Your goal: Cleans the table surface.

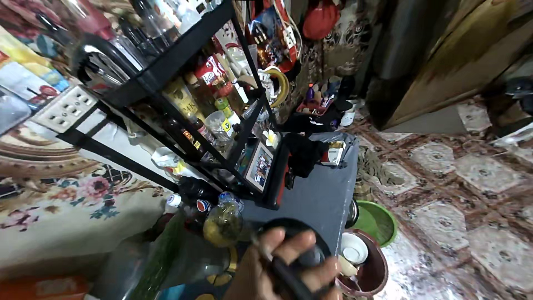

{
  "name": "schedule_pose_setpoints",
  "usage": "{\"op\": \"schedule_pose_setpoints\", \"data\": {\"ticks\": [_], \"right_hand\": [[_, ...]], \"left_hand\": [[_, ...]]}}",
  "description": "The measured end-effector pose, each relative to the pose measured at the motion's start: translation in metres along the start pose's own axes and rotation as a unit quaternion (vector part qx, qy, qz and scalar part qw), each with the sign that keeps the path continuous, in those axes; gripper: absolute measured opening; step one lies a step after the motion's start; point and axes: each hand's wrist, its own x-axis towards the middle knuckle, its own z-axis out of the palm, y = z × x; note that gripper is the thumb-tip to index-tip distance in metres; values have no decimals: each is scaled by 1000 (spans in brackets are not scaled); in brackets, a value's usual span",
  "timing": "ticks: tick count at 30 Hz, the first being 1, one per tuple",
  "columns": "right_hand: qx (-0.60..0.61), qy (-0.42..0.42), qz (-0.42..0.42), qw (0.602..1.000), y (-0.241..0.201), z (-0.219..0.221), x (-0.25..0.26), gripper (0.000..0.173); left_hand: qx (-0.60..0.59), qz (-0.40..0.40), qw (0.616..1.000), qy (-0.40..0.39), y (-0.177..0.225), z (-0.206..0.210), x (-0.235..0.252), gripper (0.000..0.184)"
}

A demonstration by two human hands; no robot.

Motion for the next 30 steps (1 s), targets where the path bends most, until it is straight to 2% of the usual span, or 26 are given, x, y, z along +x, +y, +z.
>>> {"op": "schedule_pose_setpoints", "data": {"ticks": [2, 3, 5, 7, 10, 11, 13, 16, 18, 19, 20, 21, 23, 25, 28, 30], "right_hand": [[-47, 7, -91, 995, 14, 30, 21, 55], [-52, 77, -152, 984, 28, 59, 43, 53], [-62, 114, -195, 972, 39, 81, 68, 58], [-82, 134, -205, 966, 44, 87, 75, 62], [-83, 96, -188, 974, 38, 73, 65, 61], [-80, 110, -188, 973, 39, 77, 67, 60], [-76, 129, -182, 972, 39, 83, 68, 59], [-74, 100, -159, 979, 32, 74, 61, 59], [-64, 150, -171, 972, 40, 88, 72, 58], [-41, 216, -192, 956, 44, 97, 76, 55], [-10, 323, -230, 918, 47, 107, 82, 50], [22, 382, -248, 890, 48, 109, 89, 49], [37, 428, -254, 867, 46, 101, 105, 53], [-10, 419, -242, 875, 42, 83, 125, 51], [-115, 269, -172, 941, 26, 54, 148, 39], [-156, 215, -184, 946, 20, 50, 162, 40]], "left_hand": [[8, 2, 1000, 21, -11, 2, 25, 46], [9, 1, 999, 37, -17, 3, 37, 46], [22, 1, 997, 74, -31, 5, 60, 49], [23, -4, 996, 80, -46, 1, 82, 48], [9, -16, 995, 100, -62, -1, 110, 45], [8, -16, 994, 108, -64, 1, 117, 44], [-1, -8, 992, 123, -65, 3, 130, 41], [-11, -15, 988, 153, -60, -1, 143, 40], [-12, -27, 986, 163, -54, -7, 146, 42], [7, -34, 986, 161, -51, -10, 143, 42], [43, -43, 986, 154, -47, -13, 138, 44], [87, -55, 984, 144, -43, -19, 130, 47], [167, -71, 975, 131, -33, -34, 103, 54], [198, -73, 968, 138, -29, -58, 66, 62], [204, -43, 962, 176, -43, -109, -2, 54], [205, -5, 950, 236, -57, -141, -51, 48]]}}
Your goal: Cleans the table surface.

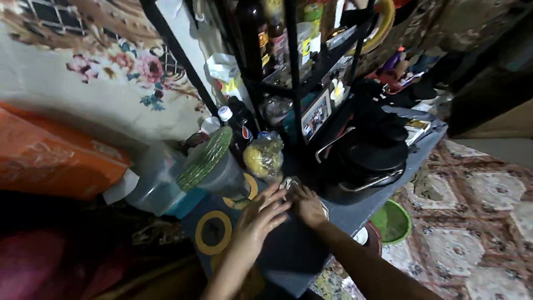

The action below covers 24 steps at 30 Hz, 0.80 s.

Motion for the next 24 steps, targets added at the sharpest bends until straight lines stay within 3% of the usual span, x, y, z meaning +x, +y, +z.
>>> {"op": "schedule_pose_setpoints", "data": {"ticks": [4, 7, 11, 14, 17, 19, 22, 24], "right_hand": [[-9, 40, -142, 989, -3, 37, -37, 42], [41, 66, -185, 980, -17, 55, -81, 40], [161, 81, -123, 976, -25, 30, -99, 49], [106, 207, -69, 970, -11, 14, -111, 48], [35, 207, -26, 977, -3, 30, -135, 54], [-4, 180, -18, 984, -18, 57, -151, 54], [-68, 152, -1, 986, -63, 88, -161, 75], [-83, 139, 13, 987, -89, 98, -158, 76]], "left_hand": [[74, 20, 979, 187, -54, -57, -47, 38], [150, 5, 958, 244, -77, -72, -61, 39], [227, -27, 931, 285, -106, -81, -51, 69], [250, 6, 923, 292, -137, -82, -33, 90], [280, -15, 920, 275, -151, -80, -5, 105], [299, -33, 911, 281, -155, -76, 12, 109], [317, -52, 898, 300, -155, -70, 25, 100], [343, -75, 899, 263, -148, -63, 27, 96]]}}
